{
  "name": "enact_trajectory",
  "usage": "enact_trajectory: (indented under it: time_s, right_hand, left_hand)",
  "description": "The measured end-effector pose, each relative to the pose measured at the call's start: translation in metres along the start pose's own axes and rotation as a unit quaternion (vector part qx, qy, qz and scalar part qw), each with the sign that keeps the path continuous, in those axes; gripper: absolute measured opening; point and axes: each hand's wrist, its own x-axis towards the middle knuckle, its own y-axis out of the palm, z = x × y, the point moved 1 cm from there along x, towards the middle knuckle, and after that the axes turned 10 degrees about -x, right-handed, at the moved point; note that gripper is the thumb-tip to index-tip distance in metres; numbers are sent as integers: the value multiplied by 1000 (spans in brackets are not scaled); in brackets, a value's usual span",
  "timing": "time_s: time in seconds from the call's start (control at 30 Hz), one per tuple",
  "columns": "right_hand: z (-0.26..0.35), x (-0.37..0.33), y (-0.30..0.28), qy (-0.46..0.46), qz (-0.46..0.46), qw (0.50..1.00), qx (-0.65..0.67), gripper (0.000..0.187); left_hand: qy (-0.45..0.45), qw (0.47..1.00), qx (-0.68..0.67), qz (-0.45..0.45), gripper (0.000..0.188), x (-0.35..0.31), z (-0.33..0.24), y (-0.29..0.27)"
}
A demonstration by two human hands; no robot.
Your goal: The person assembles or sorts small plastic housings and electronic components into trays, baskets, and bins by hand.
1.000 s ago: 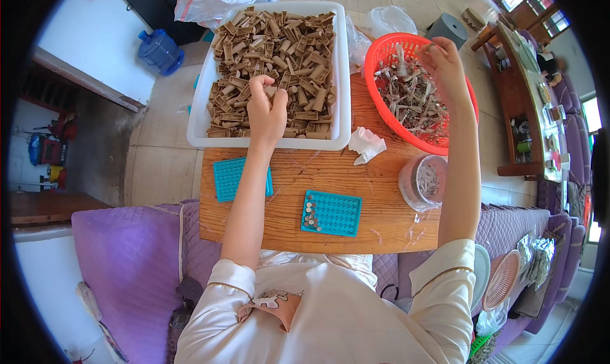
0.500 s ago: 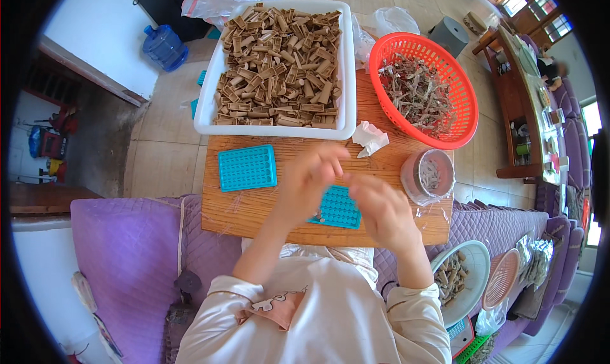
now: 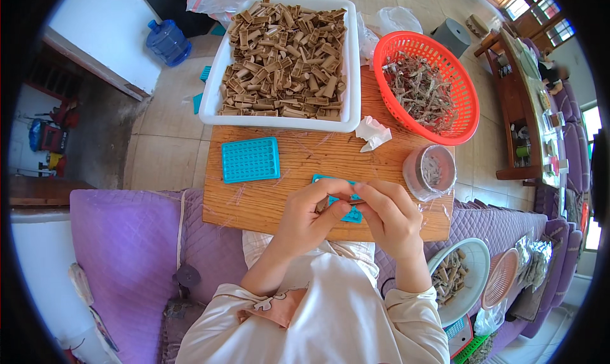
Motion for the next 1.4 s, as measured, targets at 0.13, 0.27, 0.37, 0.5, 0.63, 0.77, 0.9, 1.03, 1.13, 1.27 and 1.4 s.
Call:
enact_trajectory:
  time_s: [0.13,0.27,0.37,0.5,0.63,0.77,0.9,1.03,1.13,1.27,1.4]
  right_hand:
    - [1,-1,1,2,-18,1000,1,33]
    - [7,4,1,66,-27,997,17,29]
    - [6,-1,1,108,-18,993,34,27]
    - [7,-5,6,160,-33,984,75,21]
    - [9,-12,15,200,-61,971,117,19]
    - [14,-15,22,247,-70,954,154,16]
    - [21,-11,24,232,-71,956,163,14]
    - [24,-11,30,207,-95,960,165,13]
    - [25,-14,31,202,-113,959,166,14]
    - [26,-11,25,167,-96,972,132,13]
    - [24,-12,26,108,-70,985,112,15]
  left_hand:
    - [2,999,-52,-7,16,-2,8,-1]
    - [7,998,-56,-8,24,-4,9,-1]
    - [40,983,-164,-73,36,-1,6,5]
    - [-134,827,-538,-94,41,3,26,-10]
    - [-149,854,-489,-96,40,1,22,-5]
    - [-92,901,-423,-21,43,-4,25,-2]
    - [-18,948,-315,27,41,-6,23,-2]
    - [12,961,-274,32,39,-13,28,-5]
    - [45,957,-287,16,40,-14,29,-3]
    - [13,959,-285,7,42,-15,27,-6]
    - [-14,964,-264,10,43,-15,26,-9]
